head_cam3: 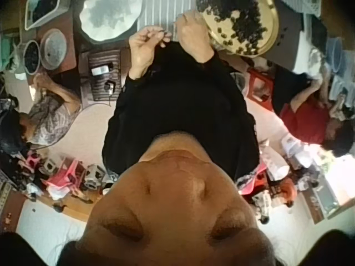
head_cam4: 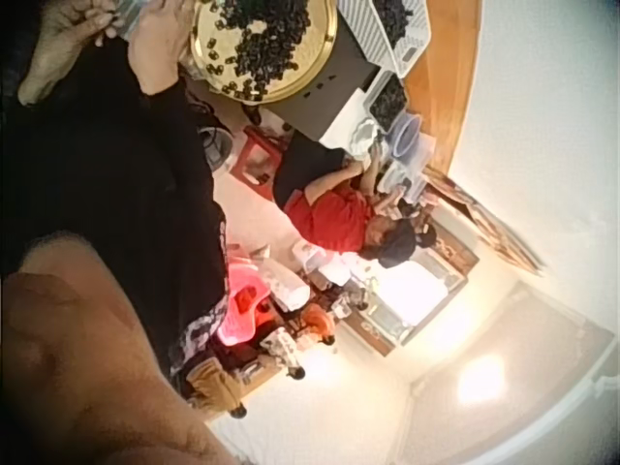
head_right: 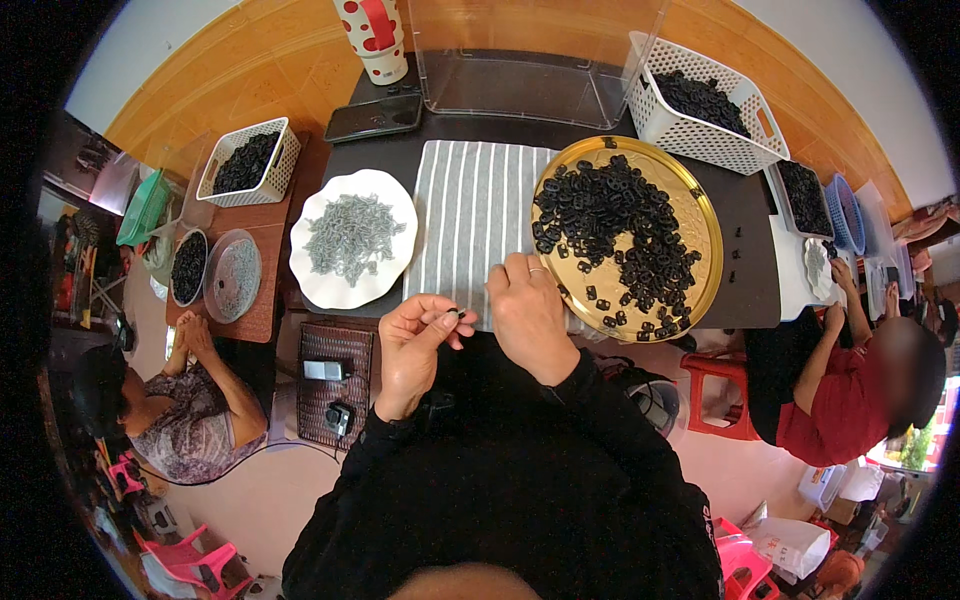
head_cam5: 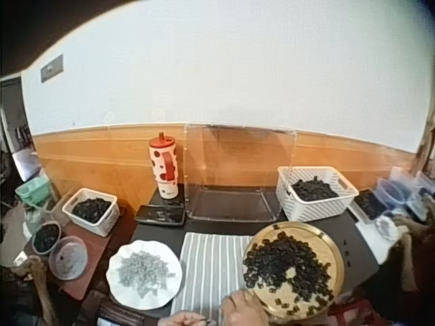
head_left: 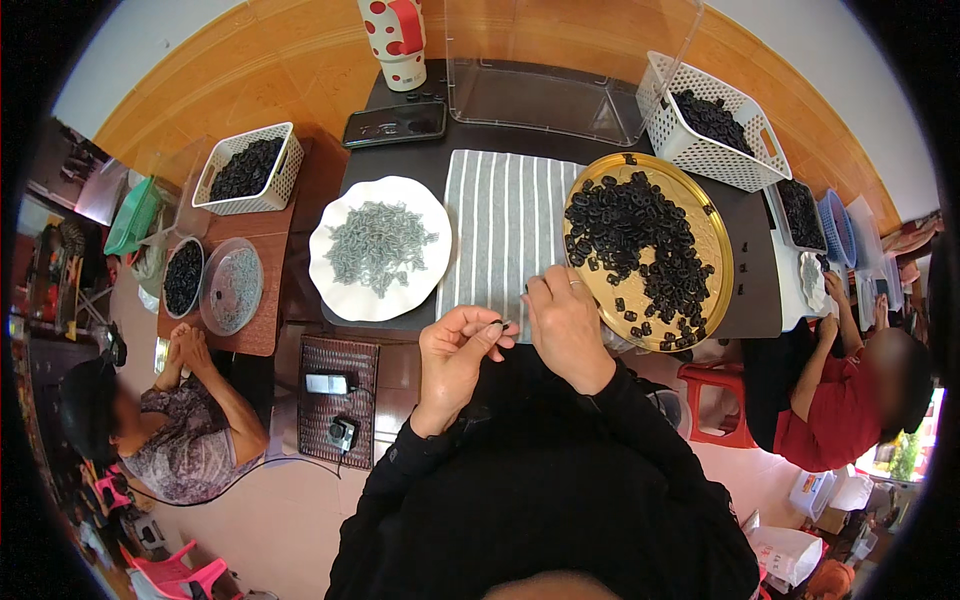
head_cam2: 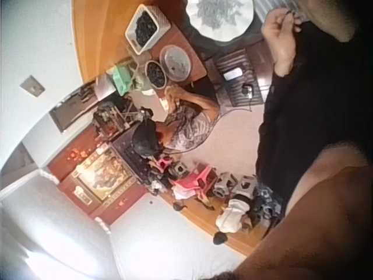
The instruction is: The person picks up a black plastic toggle and a metal spring by hand, inserts the spring into the toggle, and places the assembled piece onto a striped cloth, repeating this process several times before briefly touching a smartphone.
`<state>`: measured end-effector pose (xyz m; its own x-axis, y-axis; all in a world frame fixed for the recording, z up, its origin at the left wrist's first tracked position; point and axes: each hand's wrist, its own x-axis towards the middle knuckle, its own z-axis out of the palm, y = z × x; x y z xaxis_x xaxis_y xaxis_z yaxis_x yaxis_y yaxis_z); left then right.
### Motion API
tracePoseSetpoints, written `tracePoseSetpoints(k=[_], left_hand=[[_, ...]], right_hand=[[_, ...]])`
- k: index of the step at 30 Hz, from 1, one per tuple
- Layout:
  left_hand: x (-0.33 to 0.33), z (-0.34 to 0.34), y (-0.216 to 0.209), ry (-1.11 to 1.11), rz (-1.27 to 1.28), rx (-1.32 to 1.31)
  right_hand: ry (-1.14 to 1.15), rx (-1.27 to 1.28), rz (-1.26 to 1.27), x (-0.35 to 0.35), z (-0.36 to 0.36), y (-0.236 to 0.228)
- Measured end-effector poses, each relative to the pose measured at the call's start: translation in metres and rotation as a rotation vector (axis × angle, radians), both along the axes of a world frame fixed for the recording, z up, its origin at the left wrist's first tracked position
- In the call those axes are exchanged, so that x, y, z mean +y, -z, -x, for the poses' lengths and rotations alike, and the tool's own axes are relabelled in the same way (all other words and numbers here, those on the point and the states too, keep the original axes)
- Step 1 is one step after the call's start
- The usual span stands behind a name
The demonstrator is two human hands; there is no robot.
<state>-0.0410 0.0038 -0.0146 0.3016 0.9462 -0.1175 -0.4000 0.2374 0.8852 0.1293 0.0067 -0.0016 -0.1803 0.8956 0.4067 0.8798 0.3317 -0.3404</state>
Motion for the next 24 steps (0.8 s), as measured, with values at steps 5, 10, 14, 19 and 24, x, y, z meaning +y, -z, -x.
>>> tracePoseSetpoints(k=[5,10,14,19,24], left_hand=[[-0.001,-0.002,0.004,-0.03,0.01,-0.061],[-0.005,-0.013,0.003,-0.123,-0.077,-0.112],[-0.01,-0.022,-0.001,-0.175,-0.16,-0.099],[-0.012,-0.024,-0.003,-0.11,-0.155,-0.037],[0.002,-0.017,-0.016,-0.212,-0.661,0.883]], right_hand=[[-0.161,0.058,0.022,0.0,0.002,-0.003],[-0.131,0.765,0.266,-0.018,-0.002,-0.004],[-0.162,1.095,0.25,-0.034,0.007,-0.004],[-0.107,1.239,0.288,-0.04,0.005,0.011],[-0.099,1.086,0.18,-0.037,-0.009,0.008]])
